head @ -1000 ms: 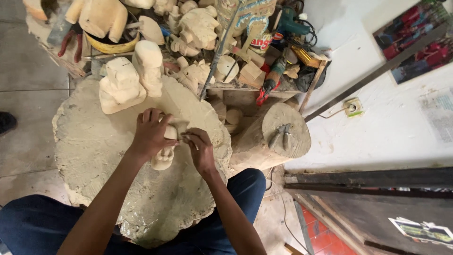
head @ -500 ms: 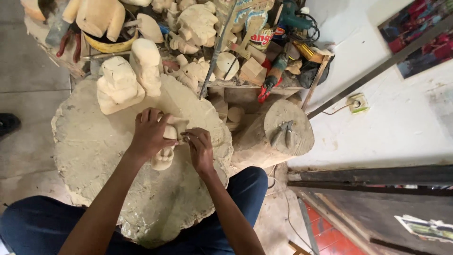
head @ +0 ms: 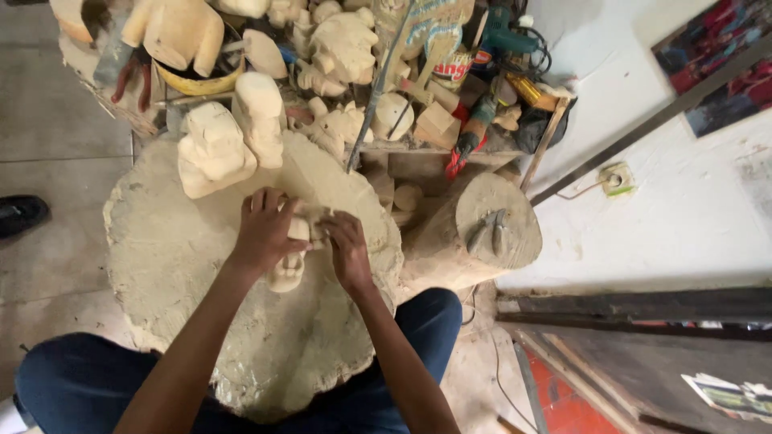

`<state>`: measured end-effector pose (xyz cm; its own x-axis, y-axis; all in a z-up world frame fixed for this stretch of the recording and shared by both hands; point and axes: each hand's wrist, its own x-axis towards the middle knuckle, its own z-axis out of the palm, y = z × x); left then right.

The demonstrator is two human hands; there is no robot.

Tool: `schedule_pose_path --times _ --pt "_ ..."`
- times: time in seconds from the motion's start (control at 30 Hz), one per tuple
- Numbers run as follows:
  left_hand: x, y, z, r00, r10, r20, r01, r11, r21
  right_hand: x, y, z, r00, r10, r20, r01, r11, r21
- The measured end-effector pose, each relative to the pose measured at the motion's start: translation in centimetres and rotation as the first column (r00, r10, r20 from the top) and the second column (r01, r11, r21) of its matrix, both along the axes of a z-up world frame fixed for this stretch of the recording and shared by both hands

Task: Inspecting and rotating a small wooden carving with both hands on a stone workbench

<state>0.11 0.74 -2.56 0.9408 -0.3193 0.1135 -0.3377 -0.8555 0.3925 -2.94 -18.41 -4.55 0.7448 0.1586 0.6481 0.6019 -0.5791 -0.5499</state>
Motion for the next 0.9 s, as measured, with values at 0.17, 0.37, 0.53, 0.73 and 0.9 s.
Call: schedule_pose_path --times 0.17,0.37,0.53,0.73,0.9 --pt "-0.3 0.0 -0.2 1.000 -0.005 -0.010 0.005 1.000 0.013 0.1 -0.3 -0.2 0.998 -0.043 -0.052 0.045 0.999 0.029" --pt "-0.5 0.0 -1.5 1.000 -0.002 0.022 0.001 0.998 0.063 0.1 -0.5 -1.6 0.995 -0.046 -0.094 0.052 0.997 0.054" --pt "-0.4 0.1 -1.3 1.000 0.009 0.006 -0.010 0.999 0.052 -0.7 0.2 -0.1 0.992 -0.053 -0.114 0.053 0.999 -0.002" --pt "-0.3 0.5 -0.5 1.000 -0.010 -0.002 0.010 0.999 -0.035 -0.6 0.1 -0.5 0.993 -0.038 -0.109 0.039 0.999 0.010" --pt "-0.6 0.5 -0.1 0.998 -0.018 -0.052 0.018 1.000 0.006 -1.3 0.0 1.8 0.987 -0.039 -0.154 0.045 0.998 0.035"
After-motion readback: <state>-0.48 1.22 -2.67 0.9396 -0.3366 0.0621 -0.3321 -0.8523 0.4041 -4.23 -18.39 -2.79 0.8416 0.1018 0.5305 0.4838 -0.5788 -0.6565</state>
